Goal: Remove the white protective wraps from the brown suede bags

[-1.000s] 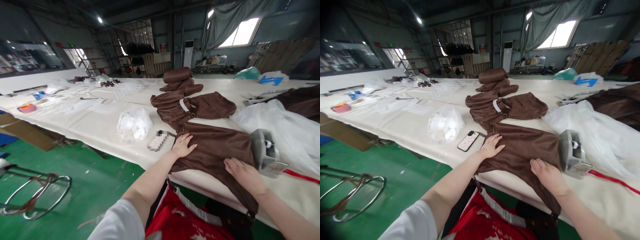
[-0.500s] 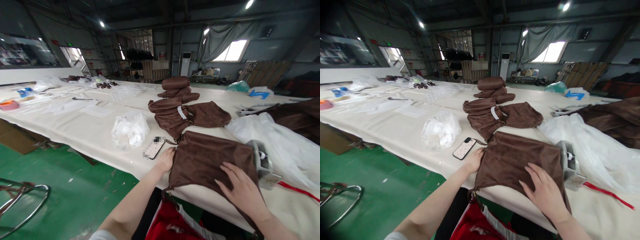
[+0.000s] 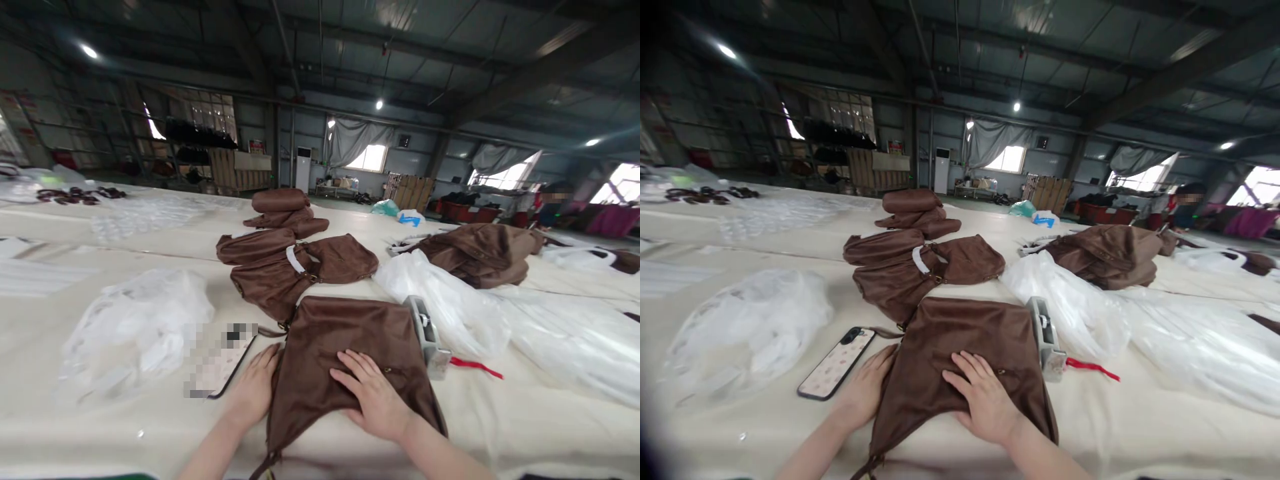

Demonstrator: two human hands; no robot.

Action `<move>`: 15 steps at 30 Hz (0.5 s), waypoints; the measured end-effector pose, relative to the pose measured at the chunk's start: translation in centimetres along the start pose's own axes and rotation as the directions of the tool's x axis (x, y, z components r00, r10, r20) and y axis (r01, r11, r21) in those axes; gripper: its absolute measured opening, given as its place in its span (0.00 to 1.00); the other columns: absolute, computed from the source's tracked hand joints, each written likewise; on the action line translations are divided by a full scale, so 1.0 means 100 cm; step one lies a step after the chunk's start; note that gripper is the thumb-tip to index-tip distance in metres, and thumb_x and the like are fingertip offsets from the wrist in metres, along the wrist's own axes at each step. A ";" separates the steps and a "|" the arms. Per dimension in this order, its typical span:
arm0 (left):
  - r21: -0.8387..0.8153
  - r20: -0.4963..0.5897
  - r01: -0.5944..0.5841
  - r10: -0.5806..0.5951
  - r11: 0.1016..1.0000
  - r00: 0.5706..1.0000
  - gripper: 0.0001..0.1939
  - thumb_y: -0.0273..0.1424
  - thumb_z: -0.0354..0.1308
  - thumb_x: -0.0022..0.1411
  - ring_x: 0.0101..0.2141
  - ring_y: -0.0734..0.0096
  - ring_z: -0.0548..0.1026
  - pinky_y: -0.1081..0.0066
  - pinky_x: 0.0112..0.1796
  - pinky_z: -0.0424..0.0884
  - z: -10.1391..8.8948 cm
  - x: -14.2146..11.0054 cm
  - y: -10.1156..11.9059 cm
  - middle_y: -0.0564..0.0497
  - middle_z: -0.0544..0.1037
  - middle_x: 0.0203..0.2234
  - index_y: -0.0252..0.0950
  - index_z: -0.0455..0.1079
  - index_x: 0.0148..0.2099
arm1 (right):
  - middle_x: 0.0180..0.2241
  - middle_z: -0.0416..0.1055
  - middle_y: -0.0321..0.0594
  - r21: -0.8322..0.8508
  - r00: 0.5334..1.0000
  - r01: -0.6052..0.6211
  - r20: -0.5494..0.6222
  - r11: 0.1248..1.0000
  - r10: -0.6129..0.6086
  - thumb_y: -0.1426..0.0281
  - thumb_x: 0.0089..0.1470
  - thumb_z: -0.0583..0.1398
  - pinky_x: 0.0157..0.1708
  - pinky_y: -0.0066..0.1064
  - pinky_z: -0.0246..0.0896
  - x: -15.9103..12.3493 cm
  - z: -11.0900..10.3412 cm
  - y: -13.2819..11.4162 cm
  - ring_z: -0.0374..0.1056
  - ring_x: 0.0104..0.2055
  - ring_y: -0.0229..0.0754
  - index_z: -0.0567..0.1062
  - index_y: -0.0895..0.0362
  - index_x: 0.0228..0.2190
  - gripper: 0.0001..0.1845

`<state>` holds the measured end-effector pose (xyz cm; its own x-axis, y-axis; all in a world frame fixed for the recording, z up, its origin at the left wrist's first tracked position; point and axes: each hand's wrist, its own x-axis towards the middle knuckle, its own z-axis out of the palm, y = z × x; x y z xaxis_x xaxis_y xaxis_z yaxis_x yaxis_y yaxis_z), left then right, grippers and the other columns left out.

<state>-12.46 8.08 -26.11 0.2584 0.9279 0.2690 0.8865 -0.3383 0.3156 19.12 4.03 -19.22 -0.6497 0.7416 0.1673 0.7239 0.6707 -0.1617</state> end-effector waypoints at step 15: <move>-0.015 0.012 -0.011 0.011 1.000 1.000 0.30 0.19 0.43 0.55 0.59 0.61 0.62 0.57 0.60 0.59 -0.016 -0.001 0.007 0.44 0.65 0.59 0.34 0.64 0.60 | 0.61 0.58 0.46 -0.003 0.980 -0.027 -0.199 1.000 0.026 0.65 0.56 0.56 0.62 0.51 0.46 0.005 -0.029 0.017 0.51 0.63 0.51 0.65 0.53 0.56 0.25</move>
<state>-12.46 7.50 -24.47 0.2723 0.9259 0.2617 0.8777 -0.3505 0.3267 20.76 5.47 -16.55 -0.5712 0.7408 0.3534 0.7422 0.6500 -0.1629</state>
